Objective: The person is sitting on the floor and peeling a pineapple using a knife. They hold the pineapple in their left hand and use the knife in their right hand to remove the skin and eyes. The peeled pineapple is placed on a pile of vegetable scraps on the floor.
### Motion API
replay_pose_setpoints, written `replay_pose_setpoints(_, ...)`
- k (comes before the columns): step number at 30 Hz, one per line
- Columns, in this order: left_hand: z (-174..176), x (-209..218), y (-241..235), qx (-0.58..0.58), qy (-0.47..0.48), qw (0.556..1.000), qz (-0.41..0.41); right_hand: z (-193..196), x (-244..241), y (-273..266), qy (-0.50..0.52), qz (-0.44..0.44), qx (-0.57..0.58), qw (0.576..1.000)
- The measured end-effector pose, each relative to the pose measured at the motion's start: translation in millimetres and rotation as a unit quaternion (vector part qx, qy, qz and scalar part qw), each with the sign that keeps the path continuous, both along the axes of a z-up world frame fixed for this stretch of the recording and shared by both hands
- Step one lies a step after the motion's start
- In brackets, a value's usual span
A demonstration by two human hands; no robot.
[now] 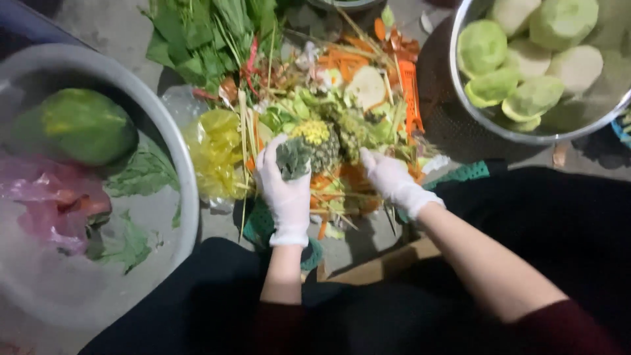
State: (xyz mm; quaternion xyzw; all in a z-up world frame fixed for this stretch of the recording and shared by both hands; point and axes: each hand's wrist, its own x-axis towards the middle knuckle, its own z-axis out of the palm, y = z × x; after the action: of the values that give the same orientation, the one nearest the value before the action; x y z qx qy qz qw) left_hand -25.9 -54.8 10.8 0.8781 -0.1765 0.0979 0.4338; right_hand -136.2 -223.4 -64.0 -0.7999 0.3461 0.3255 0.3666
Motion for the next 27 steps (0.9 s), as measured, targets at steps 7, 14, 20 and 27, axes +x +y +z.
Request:
replay_pose_setpoints(7,5.6,3.0,-3.3,-0.055,0.08,0.995,0.007,65.1,-4.4,27.8,-0.026,-0.075,0.045,0.996)
replay_pose_setpoints(14,13.1,4.2,-4.8,-0.034,0.107,0.994,-0.008,25.0,7.2,21.0,-0.001,-0.02,0.029,0.999)
replay_pose_setpoints(20,8.3,2.7,3.3,-0.032,0.102,0.994,-0.017,-4.0,0.7,-2.4,-0.004,-0.006,0.015,1.0)
replay_pose_setpoints(27,8.9,8.1,-1.0,-0.022,0.092,0.995,-0.025,85.7,3.7,29.8,0.014,-0.055,0.043,0.997)
